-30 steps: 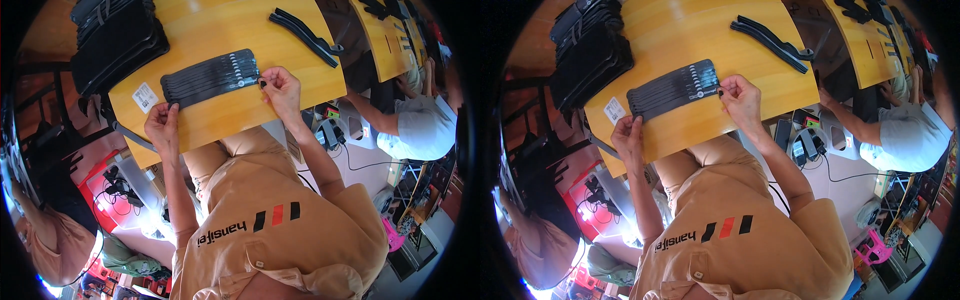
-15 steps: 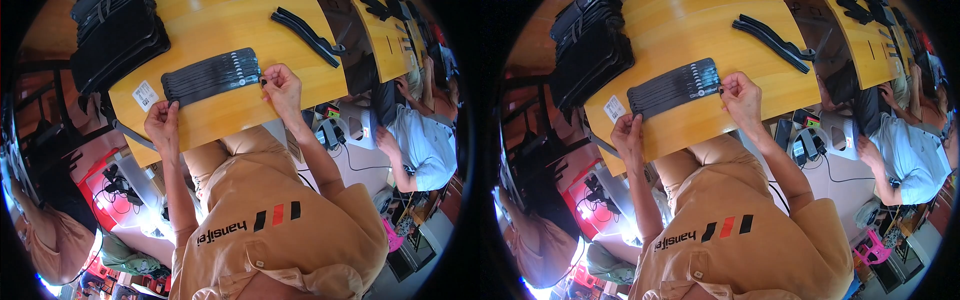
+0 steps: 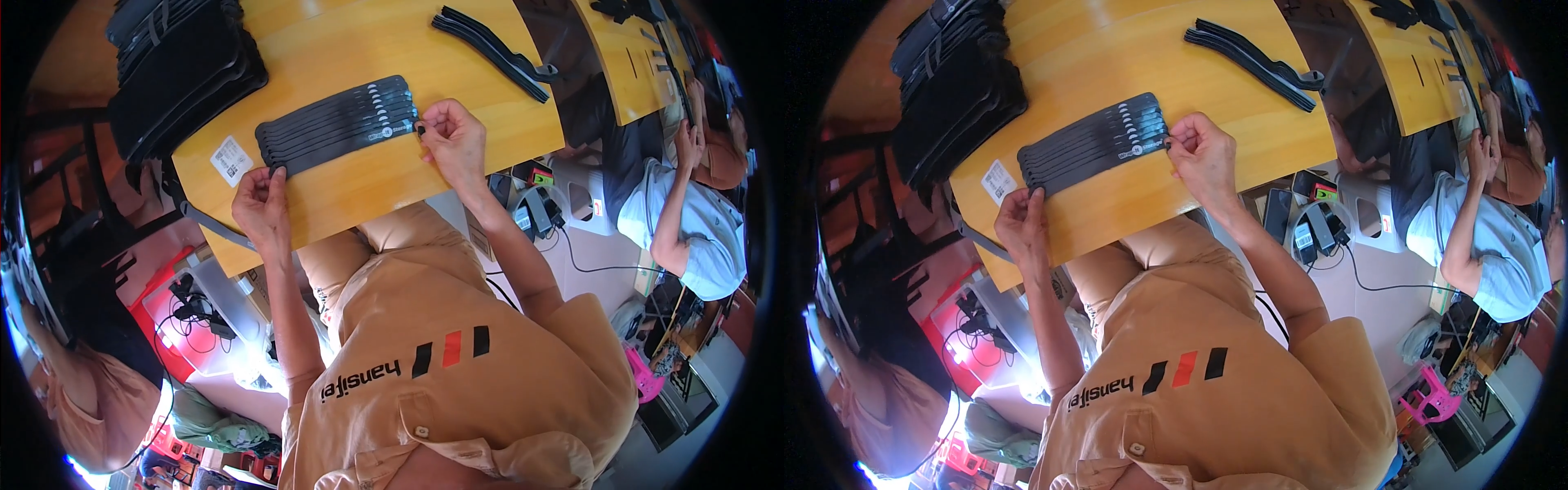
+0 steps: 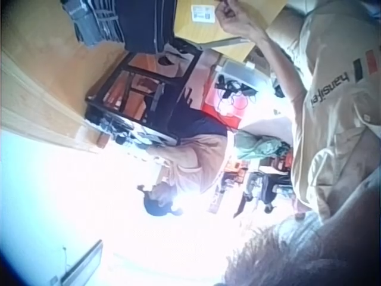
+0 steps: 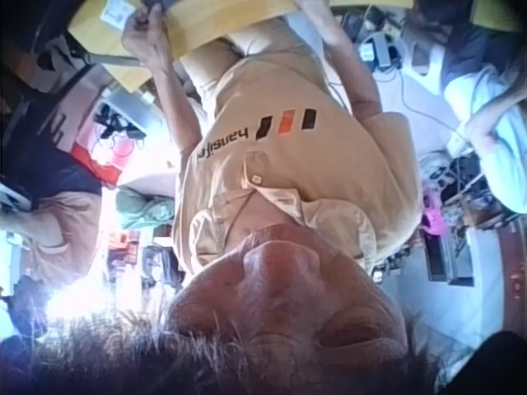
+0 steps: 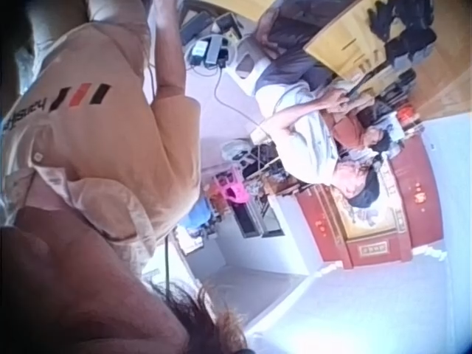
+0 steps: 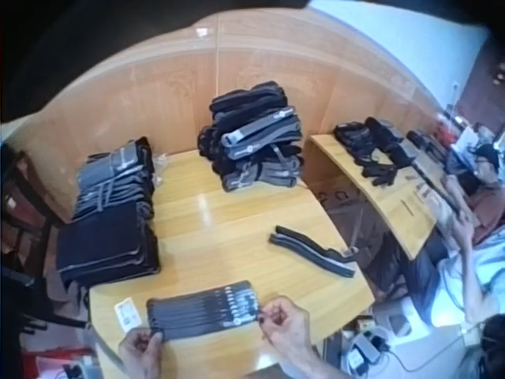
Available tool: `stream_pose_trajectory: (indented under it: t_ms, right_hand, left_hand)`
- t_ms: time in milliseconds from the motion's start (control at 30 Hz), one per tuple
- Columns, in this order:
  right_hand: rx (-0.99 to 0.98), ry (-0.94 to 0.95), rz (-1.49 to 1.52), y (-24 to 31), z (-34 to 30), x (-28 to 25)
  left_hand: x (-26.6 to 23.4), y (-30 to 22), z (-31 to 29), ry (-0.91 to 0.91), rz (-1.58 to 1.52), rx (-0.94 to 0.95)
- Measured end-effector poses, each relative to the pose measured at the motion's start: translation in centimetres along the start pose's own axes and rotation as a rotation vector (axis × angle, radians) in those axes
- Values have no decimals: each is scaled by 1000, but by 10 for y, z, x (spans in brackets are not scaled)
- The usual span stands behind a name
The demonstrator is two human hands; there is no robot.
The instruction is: Assembling plastic components and straps by snapping pieces together and applying labels.
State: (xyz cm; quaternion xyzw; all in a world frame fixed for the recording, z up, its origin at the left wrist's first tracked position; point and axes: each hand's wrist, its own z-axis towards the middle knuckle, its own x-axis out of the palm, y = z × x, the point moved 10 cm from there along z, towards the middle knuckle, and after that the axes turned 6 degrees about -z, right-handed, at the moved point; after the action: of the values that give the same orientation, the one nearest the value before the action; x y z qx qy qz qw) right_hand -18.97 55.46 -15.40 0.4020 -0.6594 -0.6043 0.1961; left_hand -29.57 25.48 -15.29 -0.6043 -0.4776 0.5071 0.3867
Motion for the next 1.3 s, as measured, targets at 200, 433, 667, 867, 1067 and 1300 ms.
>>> stream_pose_trajectory:
  t_ms: [200,433,667,867,1067,1300]
  right_hand:
    - [10,-7,-30,3,0,-1]
    - [-23,-21,-44,7,0,1]
    - [-57,-40,-51,5,1,0]
    - [-65,-46,-91,8,0,0]
    - [-77,-49,-87,4,1,0]
    - [-105,-57,-106,9,-1,1]
  left_hand:
    - [1,0,-1,-7,4,-11]
    - [-1,-5,-1,-35,63,46]
    - [-2,-15,-2,-76,163,85]
    - [0,-14,-2,-49,165,100]
    - [-3,-12,0,-74,199,97]
    - [-1,-22,-6,-96,250,143]
